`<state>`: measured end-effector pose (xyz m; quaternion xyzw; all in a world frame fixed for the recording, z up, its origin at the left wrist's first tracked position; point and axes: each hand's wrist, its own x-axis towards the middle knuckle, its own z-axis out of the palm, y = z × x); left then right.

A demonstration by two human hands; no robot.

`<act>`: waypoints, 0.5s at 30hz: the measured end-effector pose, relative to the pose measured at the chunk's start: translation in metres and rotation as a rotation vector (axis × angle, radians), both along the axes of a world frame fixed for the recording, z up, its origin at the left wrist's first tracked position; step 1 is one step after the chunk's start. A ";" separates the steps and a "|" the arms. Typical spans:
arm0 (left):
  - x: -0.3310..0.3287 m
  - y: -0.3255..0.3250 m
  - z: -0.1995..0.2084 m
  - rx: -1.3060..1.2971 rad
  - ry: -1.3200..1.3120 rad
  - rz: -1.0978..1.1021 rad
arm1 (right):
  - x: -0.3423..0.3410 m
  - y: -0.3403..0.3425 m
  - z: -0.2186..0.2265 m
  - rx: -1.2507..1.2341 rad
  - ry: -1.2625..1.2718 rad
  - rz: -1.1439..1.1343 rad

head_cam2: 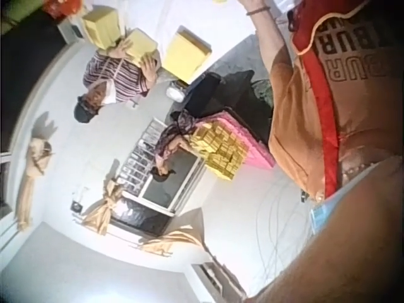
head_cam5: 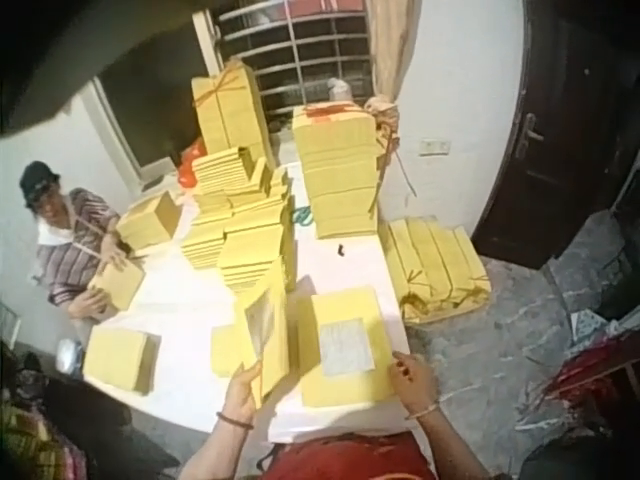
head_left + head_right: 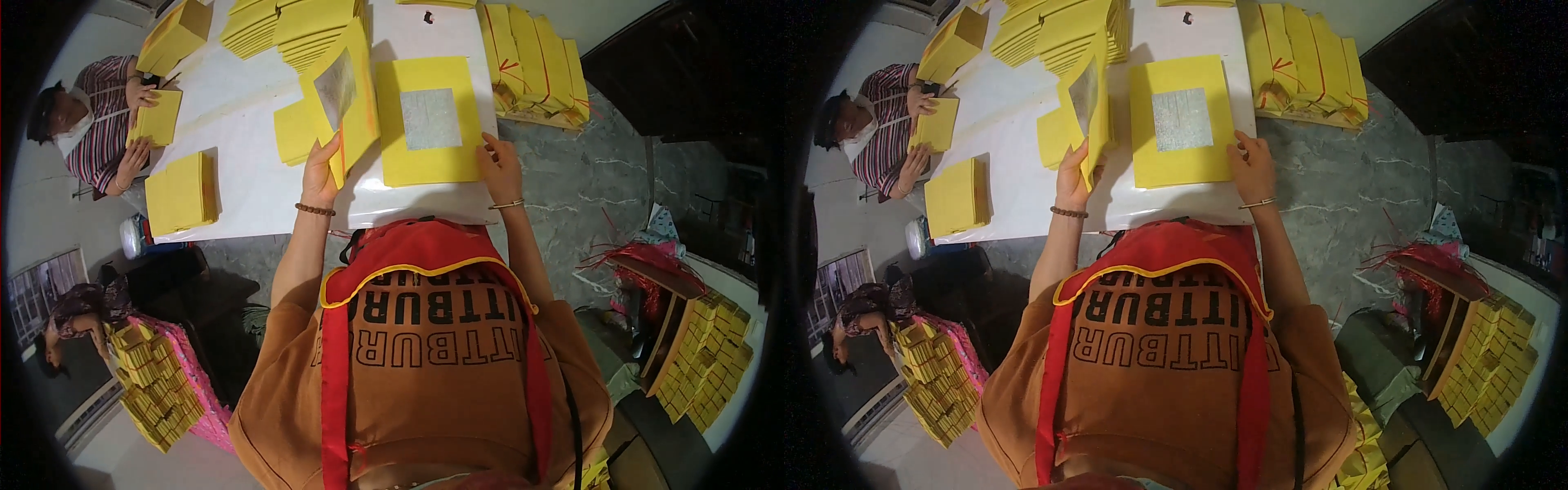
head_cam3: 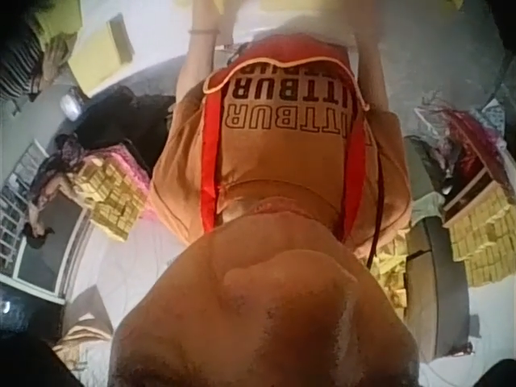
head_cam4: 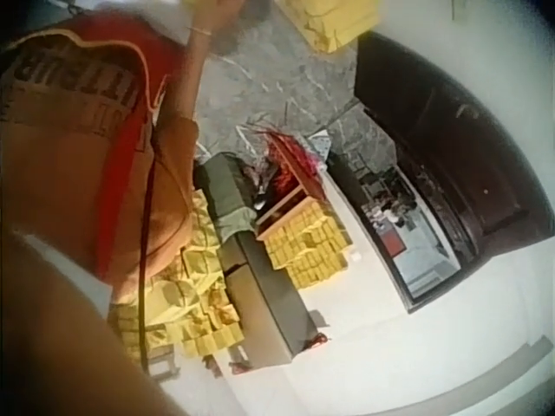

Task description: Sorting and stacking yellow spirit money papers on a table.

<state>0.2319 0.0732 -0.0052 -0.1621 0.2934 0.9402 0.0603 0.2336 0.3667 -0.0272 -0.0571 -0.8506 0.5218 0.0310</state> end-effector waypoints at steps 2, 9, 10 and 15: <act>0.003 0.002 -0.005 0.044 0.019 -0.040 | 0.001 -0.003 0.001 0.079 -0.006 -0.002; 0.002 0.027 -0.018 0.131 -0.001 -0.057 | -0.007 -0.005 -0.013 -0.040 -0.010 -0.009; -0.001 0.025 -0.033 0.226 0.063 -0.124 | -0.007 -0.004 -0.018 -0.095 0.019 0.009; -0.004 0.025 -0.044 0.362 0.148 -0.220 | -0.002 -0.011 0.007 -0.112 0.036 0.013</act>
